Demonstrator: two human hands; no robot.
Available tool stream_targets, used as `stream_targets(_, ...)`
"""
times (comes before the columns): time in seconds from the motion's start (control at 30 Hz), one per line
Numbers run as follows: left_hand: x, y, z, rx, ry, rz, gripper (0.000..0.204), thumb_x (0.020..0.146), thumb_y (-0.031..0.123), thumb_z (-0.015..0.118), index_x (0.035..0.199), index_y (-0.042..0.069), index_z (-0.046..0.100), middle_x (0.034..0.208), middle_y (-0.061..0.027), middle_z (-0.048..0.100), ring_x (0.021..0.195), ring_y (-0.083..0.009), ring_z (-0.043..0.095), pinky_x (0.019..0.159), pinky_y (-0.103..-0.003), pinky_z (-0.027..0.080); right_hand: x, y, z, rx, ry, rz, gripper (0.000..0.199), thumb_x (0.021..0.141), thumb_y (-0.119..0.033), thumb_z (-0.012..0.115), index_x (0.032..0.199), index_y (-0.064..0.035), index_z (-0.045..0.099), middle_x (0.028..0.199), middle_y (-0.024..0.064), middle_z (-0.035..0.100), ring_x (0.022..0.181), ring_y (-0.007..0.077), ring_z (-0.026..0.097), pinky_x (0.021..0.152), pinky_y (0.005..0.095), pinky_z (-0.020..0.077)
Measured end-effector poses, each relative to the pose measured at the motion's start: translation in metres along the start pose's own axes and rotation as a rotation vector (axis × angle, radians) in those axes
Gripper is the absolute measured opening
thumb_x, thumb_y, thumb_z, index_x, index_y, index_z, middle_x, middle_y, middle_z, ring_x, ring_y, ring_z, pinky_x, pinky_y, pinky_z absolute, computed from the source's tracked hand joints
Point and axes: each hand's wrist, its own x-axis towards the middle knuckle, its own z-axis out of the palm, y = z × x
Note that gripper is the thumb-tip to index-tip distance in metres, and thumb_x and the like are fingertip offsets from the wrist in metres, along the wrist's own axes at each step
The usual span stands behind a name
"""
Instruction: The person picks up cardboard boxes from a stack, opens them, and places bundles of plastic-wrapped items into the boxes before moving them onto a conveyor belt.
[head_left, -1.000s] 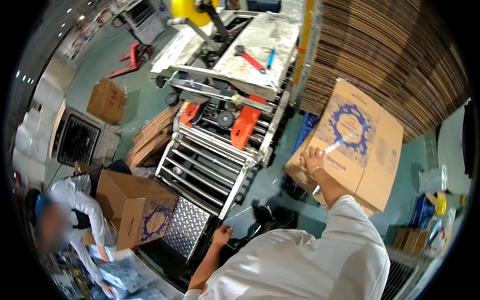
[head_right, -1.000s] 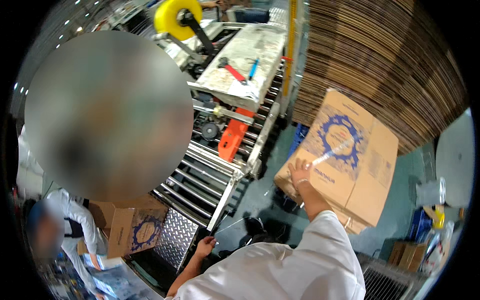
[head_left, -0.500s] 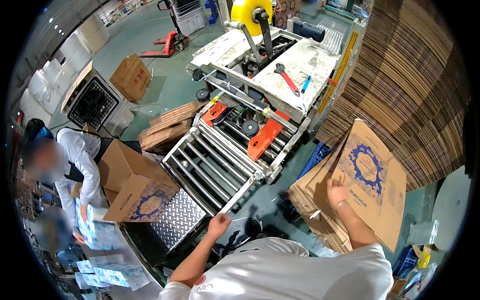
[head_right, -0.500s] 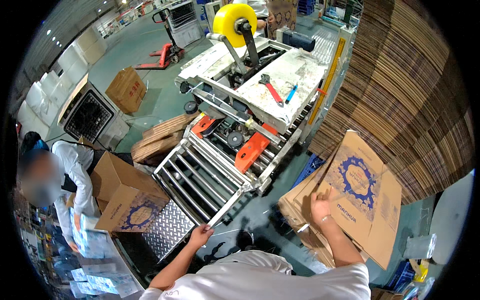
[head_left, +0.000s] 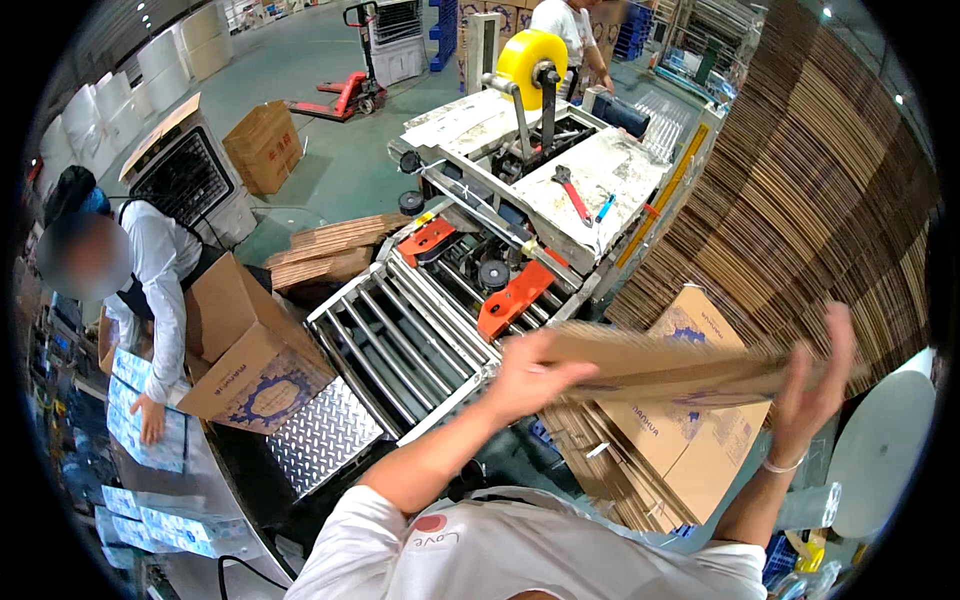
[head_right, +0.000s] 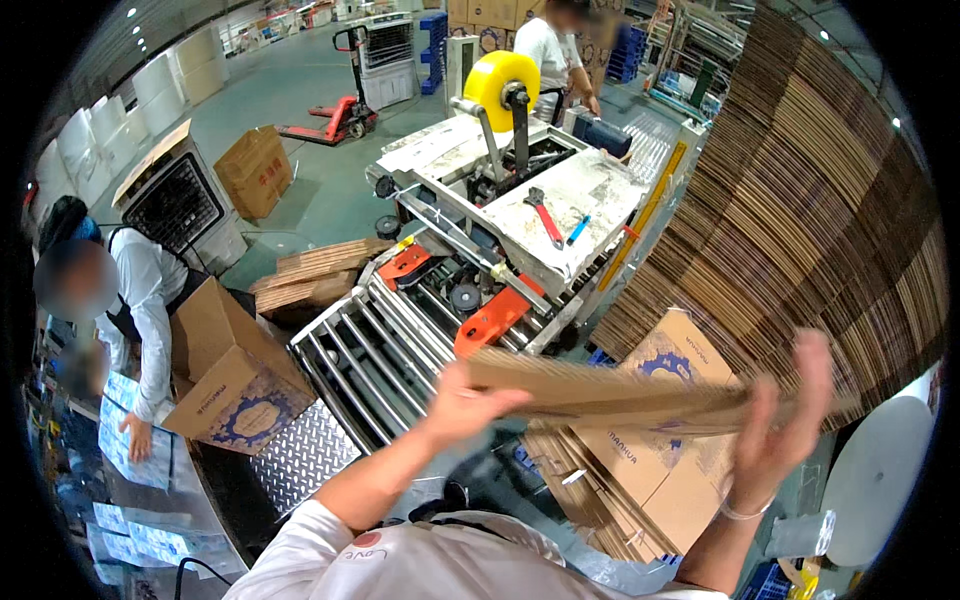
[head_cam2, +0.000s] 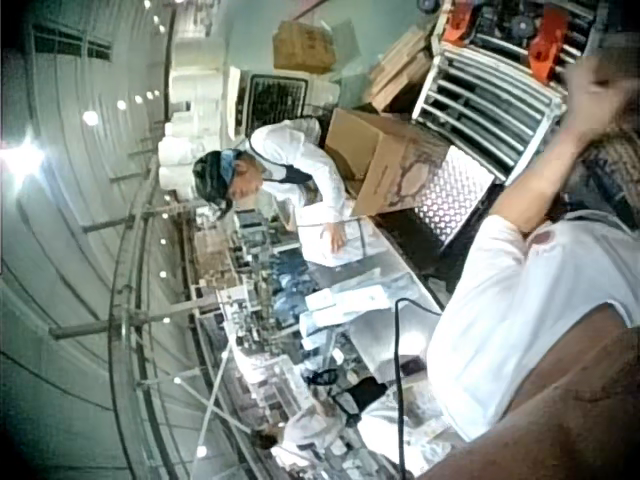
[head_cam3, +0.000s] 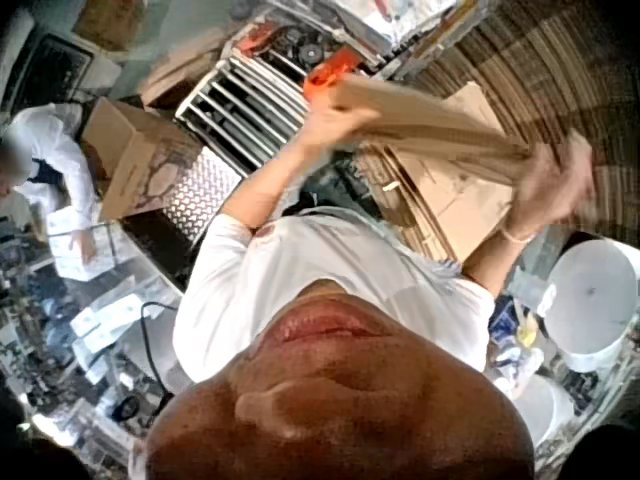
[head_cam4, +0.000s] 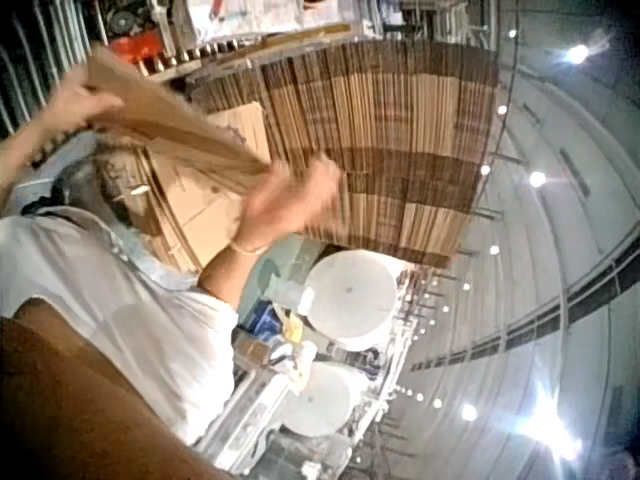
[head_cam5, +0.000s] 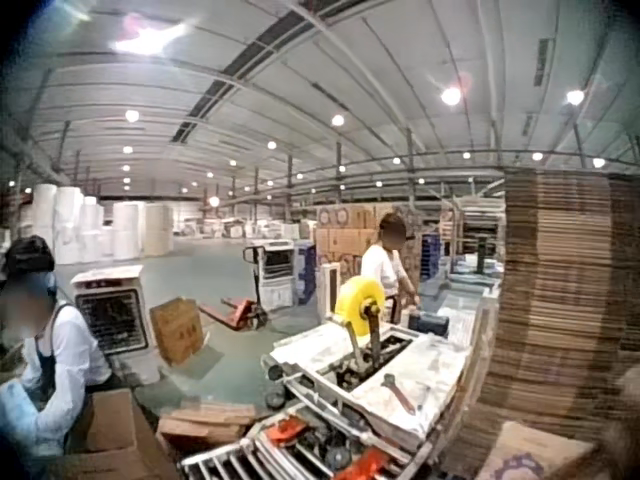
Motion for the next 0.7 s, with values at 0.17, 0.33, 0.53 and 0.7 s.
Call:
stream_targets(0.17, -0.078, 0.054, -0.132, -0.063, 0.5, -0.173, 0.032, 0.071, 0.014, 0.072, 0.096, -0.002, 0.059, 0.088, -0.0063, 0.063, 0.075, -0.0144, 0.06, 0.066, -0.026, 0.049, -0.061, 0.152, 0.022, -0.172, 0.188, 0.619, 0.056, 0.089, -0.039, 0.048, 0.122, 0.0061, 0.041, 0.127, 0.0197, 0.042, 0.115, 0.0288, 0.041, 0.098, 0.0364, 0.0301)
stream_targets(0.33, -0.198, 0.102, -0.204, 0.193, 0.766, 0.058, 0.044, 0.067, 0.029, 0.076, 0.094, 0.001, 0.057, 0.088, -0.003, 0.06, 0.081, -0.0122, 0.056, 0.075, -0.026, 0.042, -0.082, 0.094, 0.181, 1.406, -0.157, 1.054, 0.051, 0.092, -0.045, 0.036, 0.122, -0.0049, 0.042, 0.109, 0.0069, 0.055, 0.093, 0.0187, 0.054, 0.083, 0.0314, 0.0439)
stream_targets(0.53, -0.331, 0.134, -0.229, 0.381, 1.304, 0.286, 0.008, 0.078, 0.008, 0.052, 0.077, 0.001, 0.052, 0.072, -0.0055, 0.055, 0.072, -0.0161, 0.055, 0.071, -0.028, 0.044, -0.087, -0.084, 0.295, 1.594, -0.142, 0.969, 0.031, 0.093, -0.038, 0.037, 0.094, -0.0095, 0.049, 0.08, 0.002, 0.052, 0.077, 0.0133, 0.052, 0.072, 0.0275, 0.0455)
stream_targets(0.7, -0.422, 0.143, -0.242, 0.622, 1.394, 0.09, 0.021, 0.081, 0.018, 0.053, 0.094, 0.001, 0.053, 0.089, -0.0083, 0.056, 0.086, -0.0176, 0.053, 0.085, -0.032, 0.04, -0.107, -0.223, 0.343, 1.653, -0.239, 1.072, 0.047, 0.091, -0.046, 0.037, 0.089, -0.0025, 0.053, 0.078, 0.0076, 0.054, 0.068, 0.0199, 0.055, 0.067, 0.0332, 0.0465)
